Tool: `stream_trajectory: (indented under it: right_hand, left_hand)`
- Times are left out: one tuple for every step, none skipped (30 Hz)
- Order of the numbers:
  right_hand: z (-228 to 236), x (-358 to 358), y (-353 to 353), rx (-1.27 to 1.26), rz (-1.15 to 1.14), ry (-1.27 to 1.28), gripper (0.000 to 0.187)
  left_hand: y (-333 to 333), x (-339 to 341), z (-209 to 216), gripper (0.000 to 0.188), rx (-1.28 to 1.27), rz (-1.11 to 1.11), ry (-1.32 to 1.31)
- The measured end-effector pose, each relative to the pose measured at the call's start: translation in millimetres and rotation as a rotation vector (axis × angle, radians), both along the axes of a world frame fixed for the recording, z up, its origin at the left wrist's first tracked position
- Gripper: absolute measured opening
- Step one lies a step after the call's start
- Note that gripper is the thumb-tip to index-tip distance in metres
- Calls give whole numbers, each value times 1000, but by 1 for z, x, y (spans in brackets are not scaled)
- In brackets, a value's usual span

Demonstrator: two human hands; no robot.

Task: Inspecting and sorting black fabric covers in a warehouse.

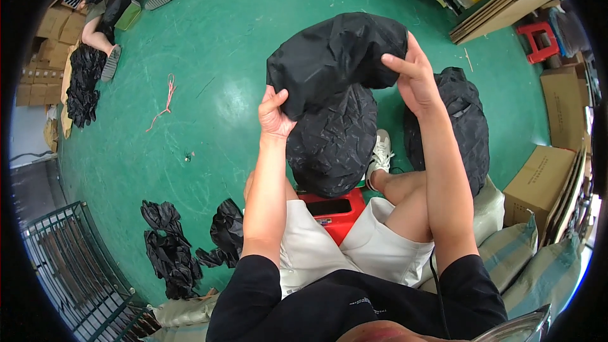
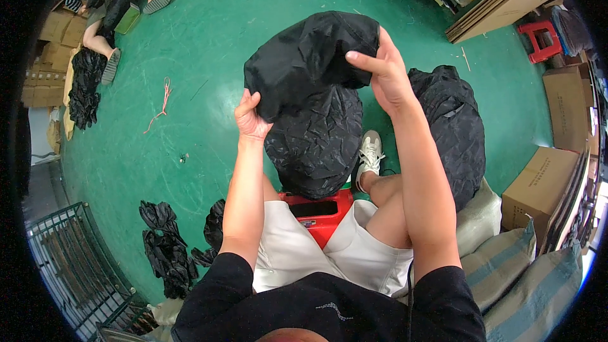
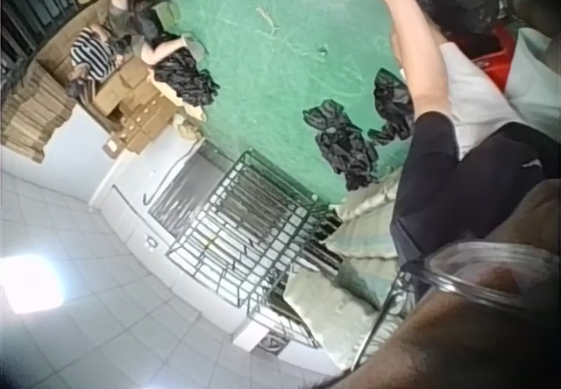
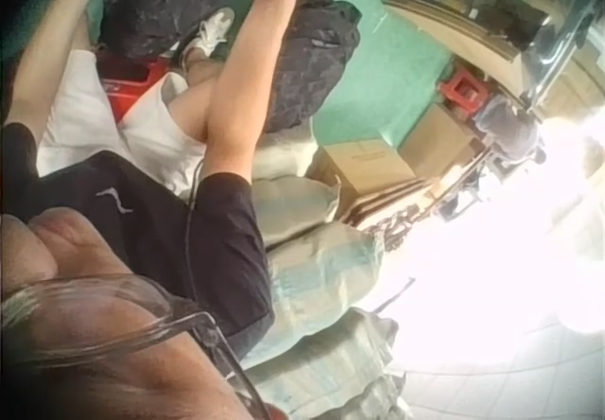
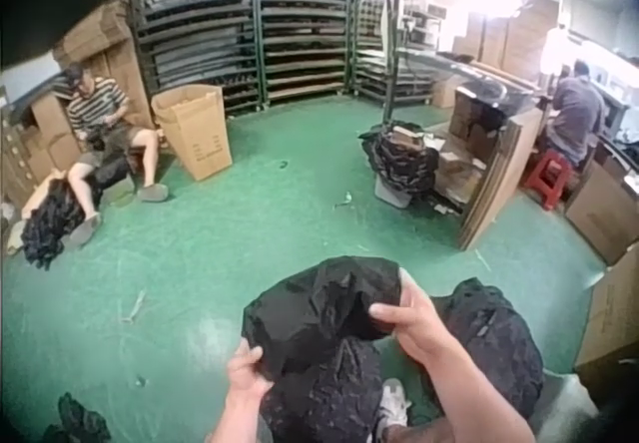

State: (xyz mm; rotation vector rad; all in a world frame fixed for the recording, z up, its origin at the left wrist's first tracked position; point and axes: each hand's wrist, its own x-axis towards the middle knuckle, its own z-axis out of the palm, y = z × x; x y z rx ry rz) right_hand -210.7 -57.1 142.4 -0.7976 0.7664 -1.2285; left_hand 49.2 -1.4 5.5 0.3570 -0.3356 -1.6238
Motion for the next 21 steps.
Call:
stream_trajectory:
  right_hand:
    - [1, 6, 3, -143, -89, 287, 52]
    - [1, 5, 3, -141, -92, 290, 52]
    - [0, 5, 2, -91, -90, 137, 54]
    - [-1, 4, 2, -41, -88, -16, 57]
    - [-3, -2, 1, -34, -98, -8, 57]
    - [-4, -7, -2, 18, -64, -71, 54]
    - [-6, -10, -5, 71, -31, -133, 50]
    - [-9, -10, -7, 73, -30, -135, 50]
    - [-14, -10, -8, 158, -23, -91, 47]
    - [-19, -10, -8, 243, -16, -46, 43]
    - [-20, -6, -6, 239, -37, -37, 38]
    - [-19, -4, -5, 241, -39, -35, 38]
    - [-17, -2, -5, 158, -69, -140, 39]
    - [-13, 1, -5, 76, -97, -244, 41]
    - [3, 4, 1, 123, -141, -247, 50]
    - [0, 3, 0, 127, -140, -246, 50]
    - [-6, 2, -1, 69, -93, -10, 56]
    - [-12, 1, -1, 12, -46, 225, 62]
    - [-20, 4, 0, 148, -102, 315, 67]
    - [-16, 10, 3, 260, -135, 281, 57]
    - [-24, 4, -3, 206, -60, 211, 47]
  left_hand:
    - [0, 7, -5, 68, 51, 23, -70]
    - [-1, 9, -8, 68, 53, 20, -67]
    - [-1, 12, -10, 67, 112, 9, 102]
    - [-1, 12, -13, 67, 171, -2, 271]
    - [0, 3, 0, 63, 148, -45, 388]
    - [-2, -4, 7, 63, 151, -45, 388]
    - [-4, -10, 11, 60, 77, -53, 324]
    - [-6, -12, 13, 58, 2, -58, 257]
    - [-6, -11, 8, 55, 64, -42, 166]
    - [-7, -12, 3, 55, 66, -40, 164]
    - [-7, -14, 0, 53, 68, -1, 53]
    - [-7, -15, -2, 52, 69, 39, -59]
    - [-8, -15, -4, 52, 71, 38, -57]
    - [-8, -15, 0, 52, 65, 34, 2]
    - [-8, -15, 1, 52, 59, 30, 60]
    - [-8, -15, -1, 52, 62, 32, 61]
    - [-8, -14, -3, 52, 80, 22, 48]
    - [-7, -12, -6, 52, 97, 12, 35]
    - [-6, -11, -8, 52, 98, 11, 35]
    - [-6, -10, -10, 52, 102, 7, 13]
    - [-5, -9, -11, 51, 105, 3, -9]
